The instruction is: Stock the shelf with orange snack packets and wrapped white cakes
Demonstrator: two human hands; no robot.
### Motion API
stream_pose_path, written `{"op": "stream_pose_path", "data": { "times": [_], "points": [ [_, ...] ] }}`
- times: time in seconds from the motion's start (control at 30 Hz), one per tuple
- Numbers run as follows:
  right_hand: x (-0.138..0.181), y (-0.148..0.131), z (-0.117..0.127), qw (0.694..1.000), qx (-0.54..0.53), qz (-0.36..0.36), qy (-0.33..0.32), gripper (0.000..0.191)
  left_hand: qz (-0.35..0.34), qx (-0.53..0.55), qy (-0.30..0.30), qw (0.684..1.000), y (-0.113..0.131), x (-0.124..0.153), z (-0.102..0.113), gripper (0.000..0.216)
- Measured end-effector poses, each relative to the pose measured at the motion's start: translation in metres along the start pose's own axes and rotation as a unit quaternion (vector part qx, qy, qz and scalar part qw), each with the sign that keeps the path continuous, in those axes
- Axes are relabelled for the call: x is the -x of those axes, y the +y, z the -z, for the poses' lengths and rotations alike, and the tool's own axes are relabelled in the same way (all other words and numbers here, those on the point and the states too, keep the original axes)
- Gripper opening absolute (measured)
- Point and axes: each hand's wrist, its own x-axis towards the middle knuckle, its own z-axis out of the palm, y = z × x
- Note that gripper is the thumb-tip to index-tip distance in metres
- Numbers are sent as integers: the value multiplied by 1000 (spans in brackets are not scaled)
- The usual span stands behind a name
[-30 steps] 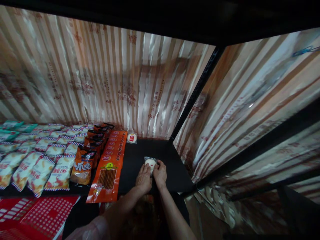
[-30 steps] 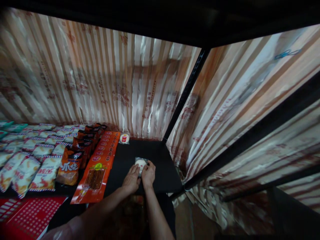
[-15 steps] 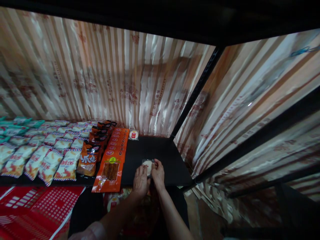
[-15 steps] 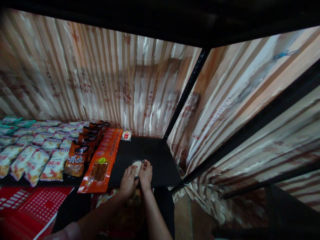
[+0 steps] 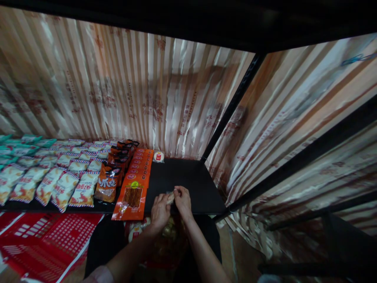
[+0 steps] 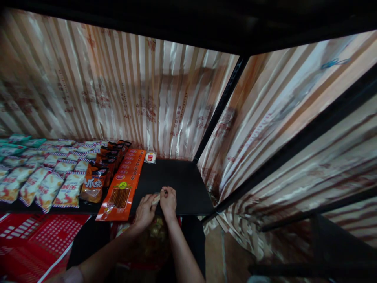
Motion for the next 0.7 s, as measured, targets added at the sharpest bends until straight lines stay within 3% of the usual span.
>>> {"op": "stream_pose_path", "data": {
  "times": [0.2,0.37,0.7],
  "points": [
    [2,-7,1,997,-4,51,-50,32,9,2,9,1000,-7,-1,16,37],
    [-1,-8,2,994,-10,20,-109,35,47,21,13,999,-11,-8,27,30],
    [-3,-3,-3,988,-93,-29,-123,43,52,138,19,989,-18,-27,36,19]
  ]
}}
